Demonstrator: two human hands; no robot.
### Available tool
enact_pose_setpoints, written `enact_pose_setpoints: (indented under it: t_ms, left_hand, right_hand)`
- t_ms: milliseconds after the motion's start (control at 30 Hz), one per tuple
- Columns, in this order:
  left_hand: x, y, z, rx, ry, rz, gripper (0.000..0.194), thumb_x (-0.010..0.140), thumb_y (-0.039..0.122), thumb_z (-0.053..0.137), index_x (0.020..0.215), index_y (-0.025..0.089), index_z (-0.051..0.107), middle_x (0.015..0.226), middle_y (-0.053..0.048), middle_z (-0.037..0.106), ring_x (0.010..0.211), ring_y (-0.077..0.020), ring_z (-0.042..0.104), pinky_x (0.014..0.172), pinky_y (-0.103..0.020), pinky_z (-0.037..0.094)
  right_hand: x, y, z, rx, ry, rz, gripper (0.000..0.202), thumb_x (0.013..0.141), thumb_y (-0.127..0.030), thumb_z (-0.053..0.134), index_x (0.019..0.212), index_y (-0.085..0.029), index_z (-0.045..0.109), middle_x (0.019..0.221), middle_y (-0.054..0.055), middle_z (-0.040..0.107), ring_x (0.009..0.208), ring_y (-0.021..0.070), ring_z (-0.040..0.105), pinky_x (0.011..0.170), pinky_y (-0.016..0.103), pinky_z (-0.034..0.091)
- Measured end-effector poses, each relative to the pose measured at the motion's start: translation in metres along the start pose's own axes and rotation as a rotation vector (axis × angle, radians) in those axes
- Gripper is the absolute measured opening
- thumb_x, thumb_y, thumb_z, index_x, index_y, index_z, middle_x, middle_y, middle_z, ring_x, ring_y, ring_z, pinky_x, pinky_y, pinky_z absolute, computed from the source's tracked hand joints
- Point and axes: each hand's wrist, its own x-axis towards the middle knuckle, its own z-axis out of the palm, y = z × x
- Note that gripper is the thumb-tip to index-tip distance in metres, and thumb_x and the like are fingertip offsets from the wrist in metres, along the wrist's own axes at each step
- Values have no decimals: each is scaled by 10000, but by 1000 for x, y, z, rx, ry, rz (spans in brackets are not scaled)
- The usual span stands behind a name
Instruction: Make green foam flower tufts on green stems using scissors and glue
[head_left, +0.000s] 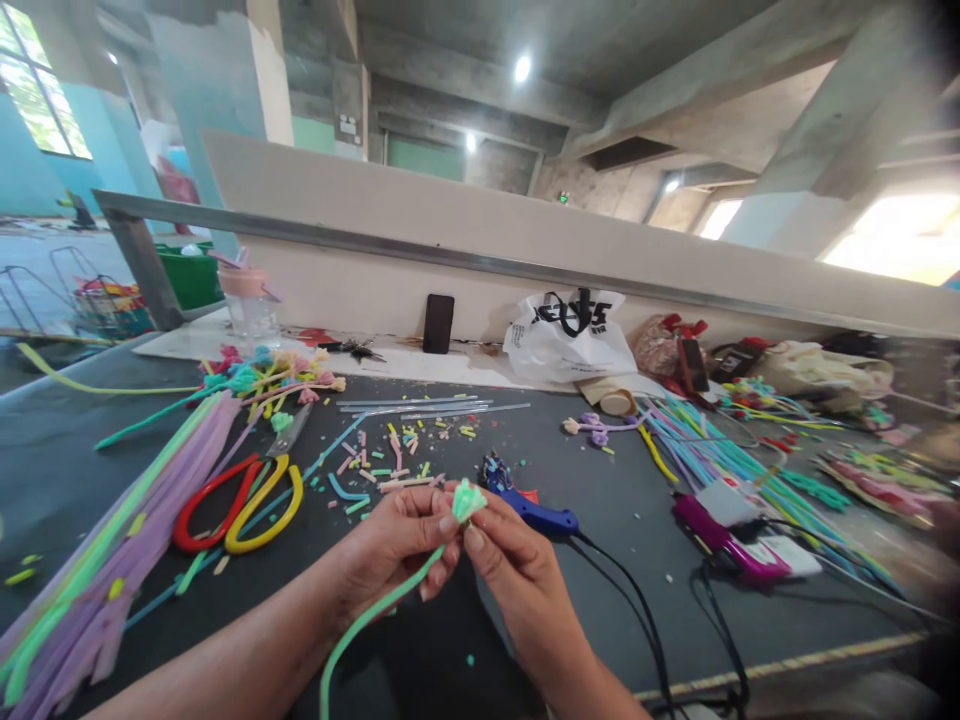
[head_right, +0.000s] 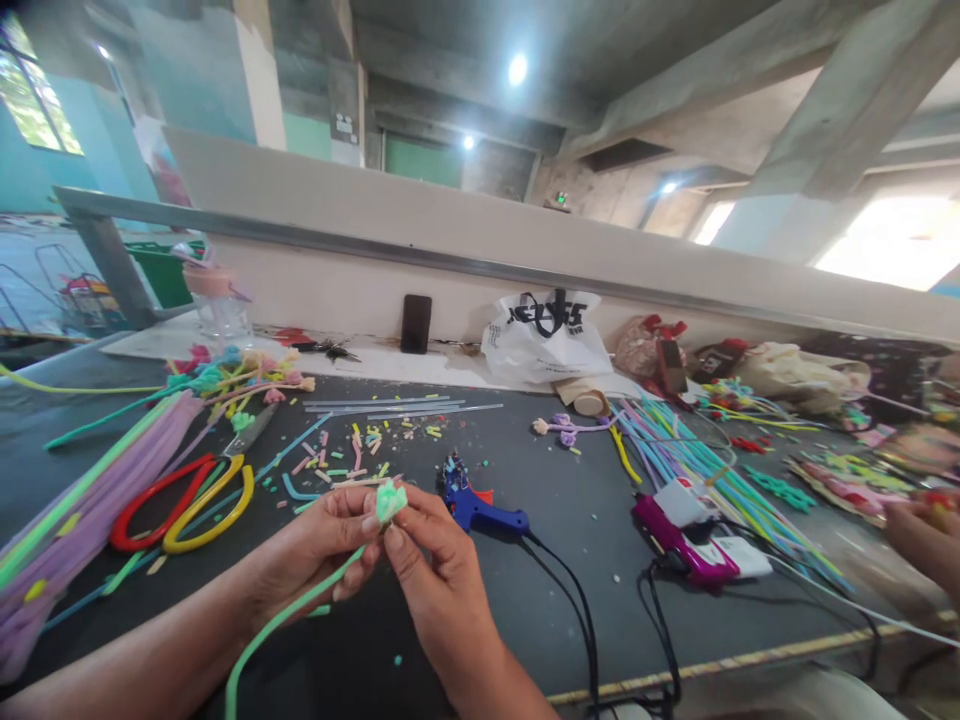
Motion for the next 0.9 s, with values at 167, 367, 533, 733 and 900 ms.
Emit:
enact_pose_setpoints:
  t_ms: [167,367,533,733,900]
  left_hand:
    - [1,6,-5,-24,2,107,192,772,249,626,660,118,541,547,19,533,348,-31,438,313,-126,328]
    - [3,17,-13,-102,80,122,154,779,264,625,749,137,543,643,15,543,425,-33,476,355,-116,363]
    - [4,28,-20,-191,158,206,129,753,194,657,790,143,544,681,4,580,504,-47,541,462,-134,458]
    - [8,27,-23,-238,186,425,102,730,129,670,756,142,572,742,-32,670,715,-124,642,709,-243,506]
    - [9,23,-18,-186,181,461,109,703,141,697,716,145,588,708,-15,680,658,-105,634,657,-211,486]
  right_hand:
    - [0,-2,2,-156,-66,-7,553,750,-118,569,1270,-292,501,1195,54,594,1055,217,555,937,389,412]
    - [3,2,-2,-236,66,203,268,610,-77,410,455,-187,599,457,-11,549,474,119,509,491,224,401]
    - [0,11,12,31,-86,406,166,723,-304,588,781,-165,659,556,6,645,516,140,578,536,251,444]
    - [-3,18,23,72,-126,380,359,739,-512,618,687,-157,645,616,14,626,591,126,556,584,236,411]
    - [-4,15,25,285,-198,419,392,672,-512,690,855,-174,611,557,-29,591,504,98,507,539,222,385]
